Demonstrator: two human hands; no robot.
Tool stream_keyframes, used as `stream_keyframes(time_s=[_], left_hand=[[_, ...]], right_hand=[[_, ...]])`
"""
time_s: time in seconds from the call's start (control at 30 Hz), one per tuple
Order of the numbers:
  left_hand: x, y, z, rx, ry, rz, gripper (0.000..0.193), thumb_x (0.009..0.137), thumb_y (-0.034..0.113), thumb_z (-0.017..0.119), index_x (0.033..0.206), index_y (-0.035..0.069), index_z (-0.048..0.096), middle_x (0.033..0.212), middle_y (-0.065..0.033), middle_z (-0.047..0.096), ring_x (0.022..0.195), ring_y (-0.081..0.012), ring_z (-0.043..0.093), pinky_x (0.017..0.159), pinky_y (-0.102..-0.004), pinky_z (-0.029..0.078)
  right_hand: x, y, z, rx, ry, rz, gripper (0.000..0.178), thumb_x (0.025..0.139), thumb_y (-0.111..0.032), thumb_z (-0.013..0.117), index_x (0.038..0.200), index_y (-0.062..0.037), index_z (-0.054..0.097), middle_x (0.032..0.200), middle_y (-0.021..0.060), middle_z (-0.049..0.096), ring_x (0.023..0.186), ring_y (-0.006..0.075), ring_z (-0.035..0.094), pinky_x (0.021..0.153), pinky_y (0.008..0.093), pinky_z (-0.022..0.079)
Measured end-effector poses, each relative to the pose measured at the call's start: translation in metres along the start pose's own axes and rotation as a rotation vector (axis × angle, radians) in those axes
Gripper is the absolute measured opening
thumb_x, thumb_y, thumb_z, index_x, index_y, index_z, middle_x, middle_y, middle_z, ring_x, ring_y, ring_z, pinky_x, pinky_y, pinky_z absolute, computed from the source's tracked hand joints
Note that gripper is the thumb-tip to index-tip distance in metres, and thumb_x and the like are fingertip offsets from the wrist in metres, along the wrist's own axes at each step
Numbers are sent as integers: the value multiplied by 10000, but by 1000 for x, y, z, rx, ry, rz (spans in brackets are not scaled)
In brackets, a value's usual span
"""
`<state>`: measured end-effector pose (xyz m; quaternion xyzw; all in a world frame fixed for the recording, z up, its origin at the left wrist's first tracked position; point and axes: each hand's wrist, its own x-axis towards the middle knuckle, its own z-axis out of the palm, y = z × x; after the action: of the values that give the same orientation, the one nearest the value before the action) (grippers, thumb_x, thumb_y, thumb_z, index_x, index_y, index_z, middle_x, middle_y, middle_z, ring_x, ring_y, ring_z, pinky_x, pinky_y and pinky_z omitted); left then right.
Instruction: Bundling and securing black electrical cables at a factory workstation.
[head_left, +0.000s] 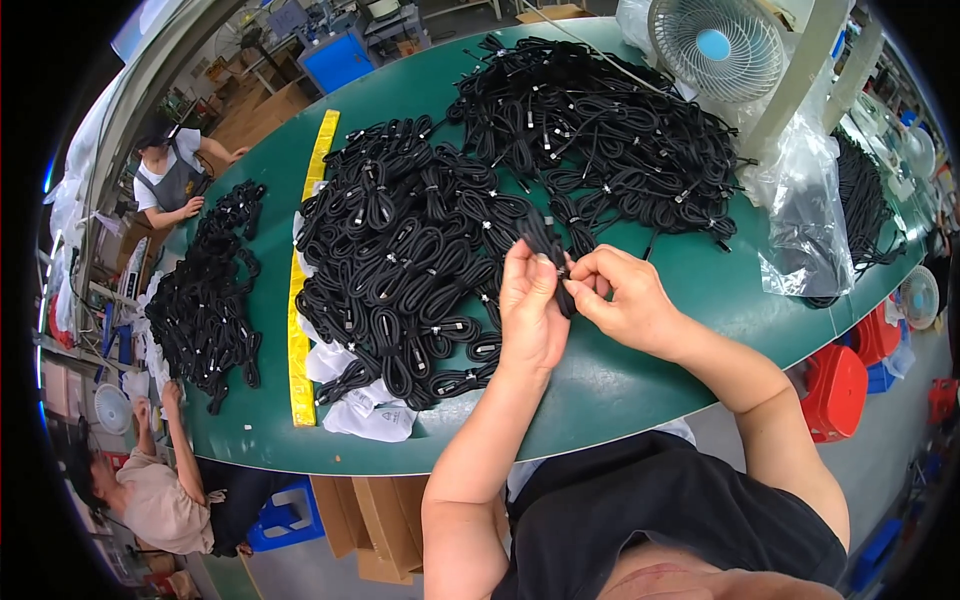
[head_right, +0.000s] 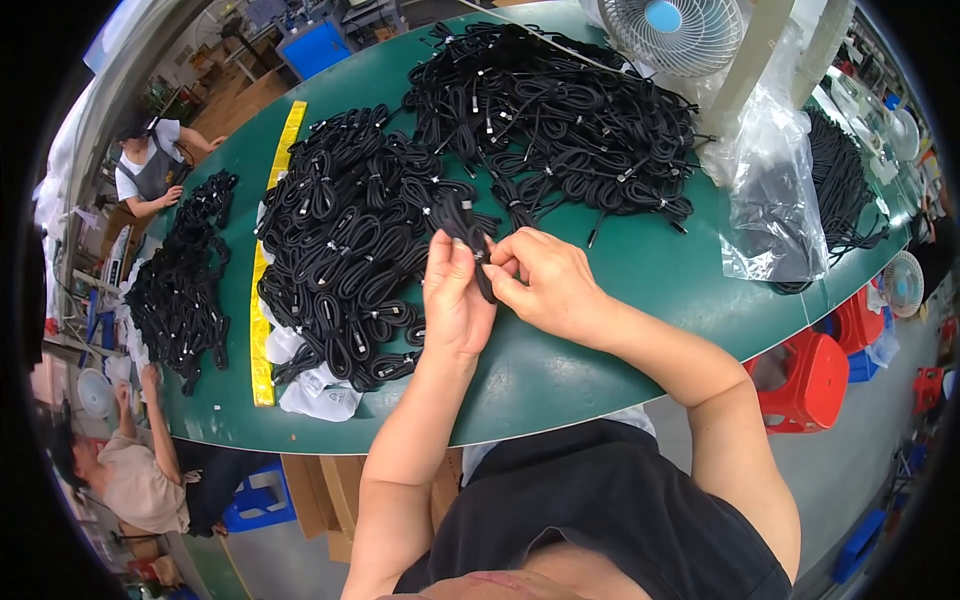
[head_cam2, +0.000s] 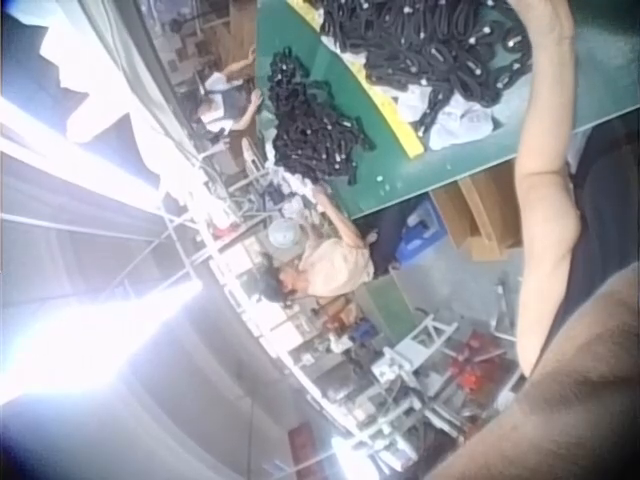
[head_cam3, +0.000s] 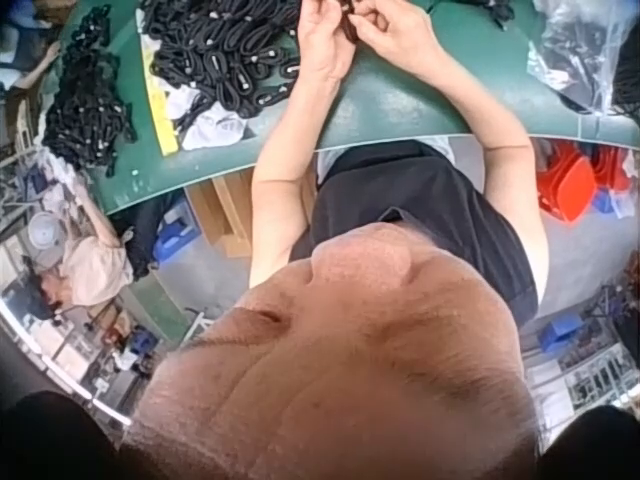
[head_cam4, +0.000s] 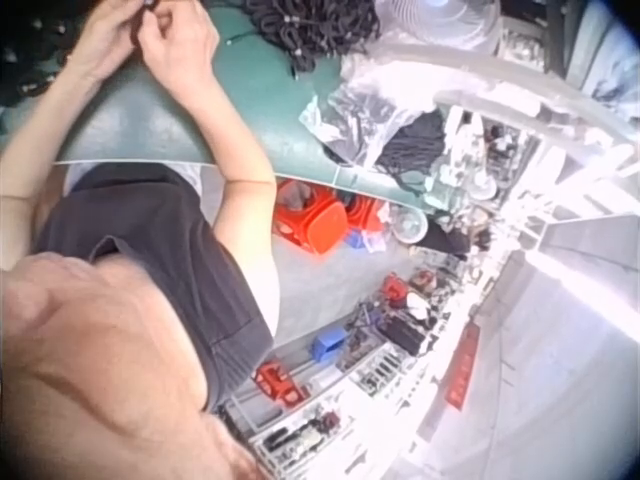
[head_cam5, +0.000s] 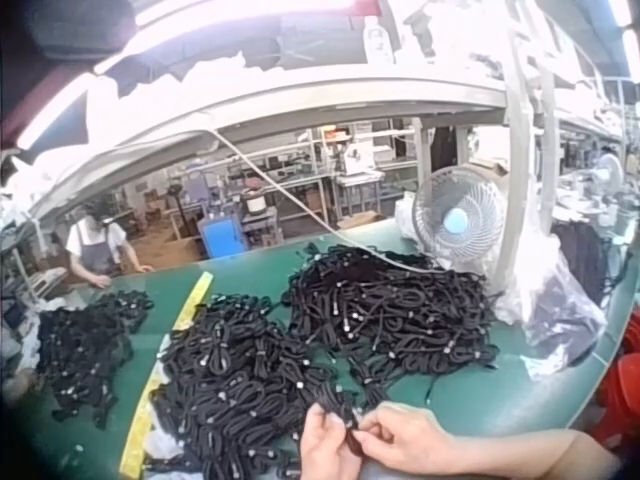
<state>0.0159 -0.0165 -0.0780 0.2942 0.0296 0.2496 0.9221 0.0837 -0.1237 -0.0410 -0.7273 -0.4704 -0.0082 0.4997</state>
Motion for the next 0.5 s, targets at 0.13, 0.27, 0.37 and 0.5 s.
stream_keyframes(time_s=[0.13,0.27,0.37,0.5], left_hand=[[6,10,-4,30,5,72,351,882,146,544,1187,58,395,971,-56,517,859,-144,508,792,-288,450],[1,-2,-3,-2,5,26,369,883,122,538,1211,52,386,1012,-57,518,902,-145,508,818,-283,440],[-2,-11,2,46,23,-9,401,883,110,535,1240,41,366,1073,-45,507,961,-129,495,850,-266,422],[4,1,-2,19,-11,46,373,883,143,540,1214,56,391,1014,-55,516,907,-149,495,817,-285,443]], right_hand=[[-5,2,0,-43,-110,-4,92,706,-40,641,754,-13,567,654,55,517,552,154,500,496,283,417],[-6,7,-1,-4,-58,-22,83,699,-21,629,749,-6,565,643,57,506,522,136,481,466,271,396],[1,3,-6,49,-18,120,100,691,-33,643,745,-5,564,652,54,517,515,128,468,461,264,385],[-2,4,-4,-18,-87,82,107,702,-53,654,738,-4,566,662,48,525,534,112,475,478,266,395]])
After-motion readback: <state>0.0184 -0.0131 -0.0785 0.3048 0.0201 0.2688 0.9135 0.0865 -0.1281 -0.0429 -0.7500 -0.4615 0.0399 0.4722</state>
